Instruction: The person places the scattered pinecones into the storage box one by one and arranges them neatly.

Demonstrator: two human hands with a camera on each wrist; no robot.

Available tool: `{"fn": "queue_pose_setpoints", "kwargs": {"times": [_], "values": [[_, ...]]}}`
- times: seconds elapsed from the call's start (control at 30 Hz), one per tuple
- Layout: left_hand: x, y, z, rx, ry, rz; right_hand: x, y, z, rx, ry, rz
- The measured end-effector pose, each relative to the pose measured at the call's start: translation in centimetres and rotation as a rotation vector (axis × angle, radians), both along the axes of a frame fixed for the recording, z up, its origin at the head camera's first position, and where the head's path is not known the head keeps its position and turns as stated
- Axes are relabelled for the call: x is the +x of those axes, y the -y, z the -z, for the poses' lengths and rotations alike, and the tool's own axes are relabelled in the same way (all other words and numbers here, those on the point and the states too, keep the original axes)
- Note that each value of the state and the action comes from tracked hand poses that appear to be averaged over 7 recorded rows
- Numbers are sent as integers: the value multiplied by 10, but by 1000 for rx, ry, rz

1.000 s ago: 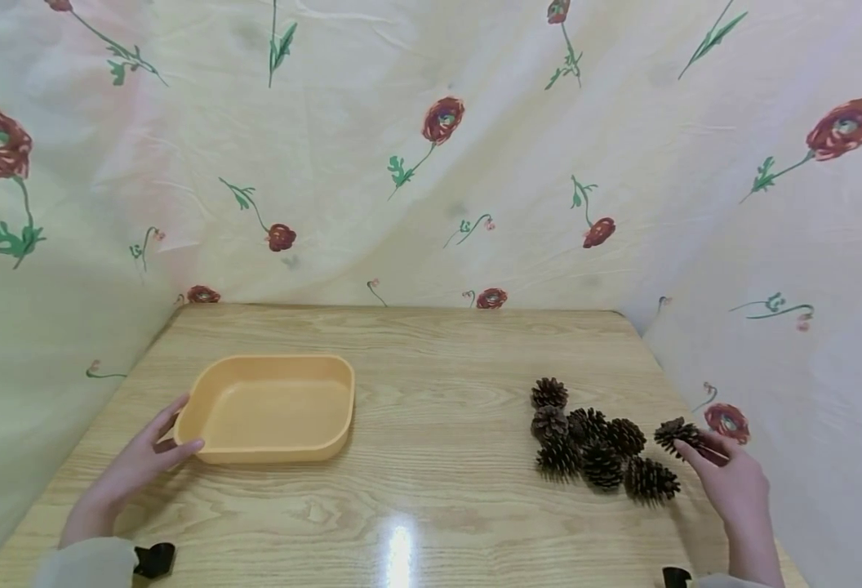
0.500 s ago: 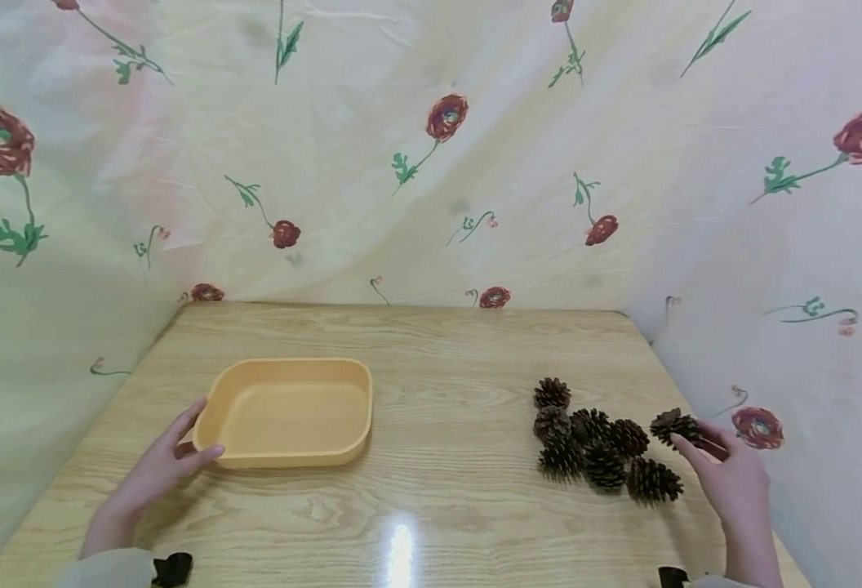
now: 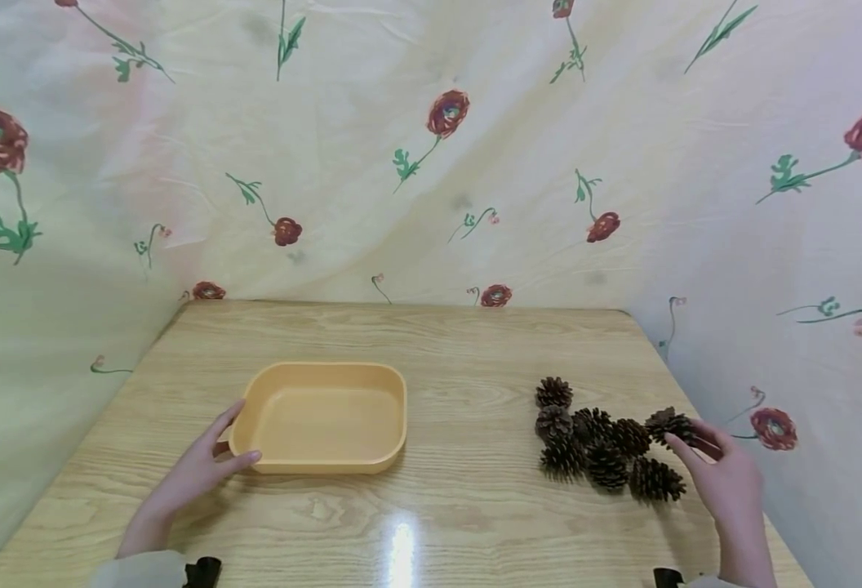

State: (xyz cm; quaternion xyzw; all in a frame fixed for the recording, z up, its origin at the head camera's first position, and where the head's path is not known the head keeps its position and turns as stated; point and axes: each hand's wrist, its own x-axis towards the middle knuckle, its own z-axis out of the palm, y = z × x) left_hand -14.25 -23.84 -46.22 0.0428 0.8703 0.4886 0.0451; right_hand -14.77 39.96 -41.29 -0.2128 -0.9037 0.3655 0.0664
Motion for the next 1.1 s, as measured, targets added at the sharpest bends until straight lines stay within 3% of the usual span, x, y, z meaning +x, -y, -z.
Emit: {"fn": "queue_pose_setpoints", "kwargs": {"times": [0.3, 0.47, 0.6, 0.73, 1.1], "values": [[-2, -21, 0, -7, 30, 1, 1, 6, -1, -25, -4, -4], [-3, -30, 1, 9, 0, 18, 2, 14, 0, 13, -52, -53], [-2, -38, 0, 17, -8, 29, 1, 25, 2, -25, -86, -92], [0, -44, -1, 25, -1, 41, -2, 38, 3, -43, -84, -138], [0, -57, 0, 39, -19, 90, -4, 66, 1, 38, -72, -234]]}}
